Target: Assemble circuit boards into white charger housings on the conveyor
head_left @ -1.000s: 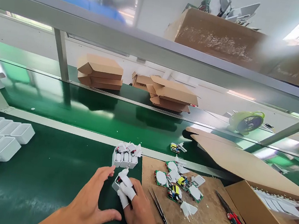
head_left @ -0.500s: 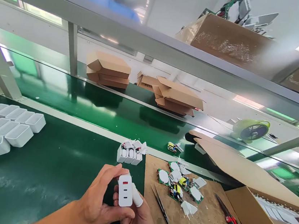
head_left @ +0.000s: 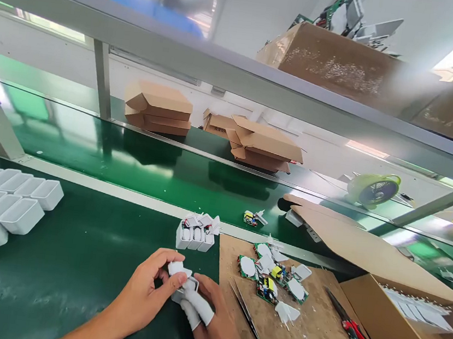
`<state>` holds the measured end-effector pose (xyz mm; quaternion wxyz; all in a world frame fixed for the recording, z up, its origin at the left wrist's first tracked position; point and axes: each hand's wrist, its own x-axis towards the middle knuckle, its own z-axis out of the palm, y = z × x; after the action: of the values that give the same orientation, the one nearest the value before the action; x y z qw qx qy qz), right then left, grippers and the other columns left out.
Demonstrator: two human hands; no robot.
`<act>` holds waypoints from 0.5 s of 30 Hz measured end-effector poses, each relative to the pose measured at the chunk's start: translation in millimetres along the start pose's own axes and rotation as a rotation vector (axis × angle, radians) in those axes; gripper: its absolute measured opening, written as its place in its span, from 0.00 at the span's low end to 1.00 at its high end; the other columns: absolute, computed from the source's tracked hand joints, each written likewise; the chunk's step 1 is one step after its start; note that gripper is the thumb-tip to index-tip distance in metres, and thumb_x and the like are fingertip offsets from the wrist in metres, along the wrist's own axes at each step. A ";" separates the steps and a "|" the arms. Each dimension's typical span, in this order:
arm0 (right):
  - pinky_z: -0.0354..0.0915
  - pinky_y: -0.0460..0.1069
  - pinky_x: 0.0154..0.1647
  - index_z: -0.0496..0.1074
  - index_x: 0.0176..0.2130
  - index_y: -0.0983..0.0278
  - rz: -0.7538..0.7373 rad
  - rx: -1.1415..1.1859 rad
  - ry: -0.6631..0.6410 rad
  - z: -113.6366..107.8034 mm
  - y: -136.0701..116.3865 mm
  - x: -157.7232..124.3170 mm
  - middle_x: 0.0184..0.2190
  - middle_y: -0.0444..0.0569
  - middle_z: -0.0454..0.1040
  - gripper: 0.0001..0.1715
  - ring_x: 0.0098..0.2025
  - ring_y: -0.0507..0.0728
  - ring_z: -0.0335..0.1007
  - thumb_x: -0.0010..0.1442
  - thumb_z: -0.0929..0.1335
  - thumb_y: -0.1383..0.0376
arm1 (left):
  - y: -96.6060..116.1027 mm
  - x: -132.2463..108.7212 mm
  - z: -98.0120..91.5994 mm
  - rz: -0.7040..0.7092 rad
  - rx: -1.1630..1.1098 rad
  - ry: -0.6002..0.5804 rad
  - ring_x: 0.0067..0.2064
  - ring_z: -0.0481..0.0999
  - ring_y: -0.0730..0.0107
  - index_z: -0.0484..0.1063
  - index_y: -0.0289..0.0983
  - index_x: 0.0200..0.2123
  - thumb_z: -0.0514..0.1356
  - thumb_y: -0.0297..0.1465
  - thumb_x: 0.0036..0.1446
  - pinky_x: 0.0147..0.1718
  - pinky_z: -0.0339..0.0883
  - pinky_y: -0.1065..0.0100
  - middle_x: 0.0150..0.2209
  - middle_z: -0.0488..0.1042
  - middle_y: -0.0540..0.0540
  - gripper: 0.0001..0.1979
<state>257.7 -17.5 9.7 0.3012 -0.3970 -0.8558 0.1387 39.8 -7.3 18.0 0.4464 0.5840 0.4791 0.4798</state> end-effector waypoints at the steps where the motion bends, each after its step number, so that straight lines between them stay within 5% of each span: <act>1: 0.76 0.56 0.56 0.64 0.67 0.53 -0.006 -0.018 -0.008 -0.7 -0.2 -1.8 0.59 0.56 0.74 0.34 0.55 0.64 0.78 0.66 0.66 0.72 | -1.6 -0.5 0.9 -0.019 -0.031 -0.002 0.35 0.77 0.66 0.76 0.42 0.50 0.59 0.45 0.68 0.37 0.77 0.64 0.47 0.77 0.43 0.16; 11: 0.77 0.53 0.49 0.64 0.64 0.56 0.021 -0.020 -0.100 -11.2 -12.0 -1.2 0.51 0.54 0.76 0.27 0.47 0.60 0.78 0.69 0.64 0.71 | -1.4 -4.8 7.7 -0.018 -0.123 -0.056 0.40 0.76 0.64 0.76 0.40 0.43 0.56 0.49 0.69 0.39 0.74 0.66 0.48 0.73 0.42 0.19; 15: 0.76 0.53 0.50 0.64 0.62 0.57 0.172 0.079 -0.121 -6.0 -9.5 -6.1 0.53 0.53 0.76 0.29 0.46 0.60 0.79 0.64 0.69 0.69 | -10.1 -9.8 4.5 -0.121 -0.105 -0.108 0.38 0.76 0.64 0.70 0.40 0.56 0.53 0.49 0.70 0.41 0.75 0.62 0.46 0.75 0.42 0.23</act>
<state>258.8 -28.3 16.5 0.2516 -0.4477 -0.8290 0.2213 42.2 -15.8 6.1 0.5296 0.5550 0.4628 0.4441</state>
